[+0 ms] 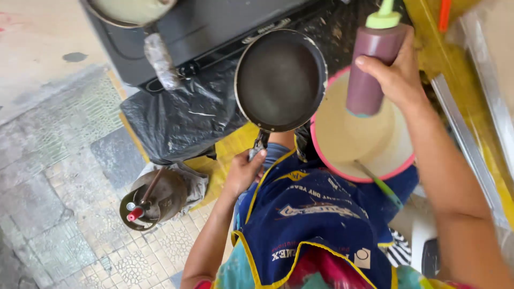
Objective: Cooking crepes by pouring batter into a pan and spreading it
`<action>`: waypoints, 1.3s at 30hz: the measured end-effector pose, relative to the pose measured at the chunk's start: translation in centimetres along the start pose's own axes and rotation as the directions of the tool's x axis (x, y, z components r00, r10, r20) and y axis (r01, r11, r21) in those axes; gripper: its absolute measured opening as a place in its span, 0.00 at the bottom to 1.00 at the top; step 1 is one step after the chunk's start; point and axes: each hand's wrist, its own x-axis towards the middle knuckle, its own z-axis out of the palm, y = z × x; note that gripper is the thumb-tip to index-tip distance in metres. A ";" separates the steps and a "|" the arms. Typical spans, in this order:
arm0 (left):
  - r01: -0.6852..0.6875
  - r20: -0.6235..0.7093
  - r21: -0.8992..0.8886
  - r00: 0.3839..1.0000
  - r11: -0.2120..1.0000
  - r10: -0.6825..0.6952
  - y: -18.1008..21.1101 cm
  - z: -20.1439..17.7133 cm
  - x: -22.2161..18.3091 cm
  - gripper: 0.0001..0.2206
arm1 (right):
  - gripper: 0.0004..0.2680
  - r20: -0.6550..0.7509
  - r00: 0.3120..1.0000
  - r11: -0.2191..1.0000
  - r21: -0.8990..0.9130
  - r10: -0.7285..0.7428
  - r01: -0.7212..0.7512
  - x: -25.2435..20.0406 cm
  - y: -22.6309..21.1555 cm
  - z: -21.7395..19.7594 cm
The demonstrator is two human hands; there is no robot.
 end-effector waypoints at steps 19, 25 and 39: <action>0.024 0.448 0.286 0.880 0.958 -0.156 2.1 12.7 2.2 0.20 | 0.32 0.084 0.763 0.279 -0.951 0.641 -0.130 -12.5 3.7 -11.3; 0.082 0.374 0.153 0.918 0.985 -0.134 1.0 9.8 2.4 0.18 | 0.33 0.265 0.654 0.490 -0.852 0.708 -0.185 -12.9 0.5 -9.6; -0.516 -0.289 0.057 0.811 0.855 0.509 6.3 -2.6 -3.4 0.21 | 0.37 -0.210 0.971 0.969 0.195 -0.112 0.154 7.5 6.1 15.2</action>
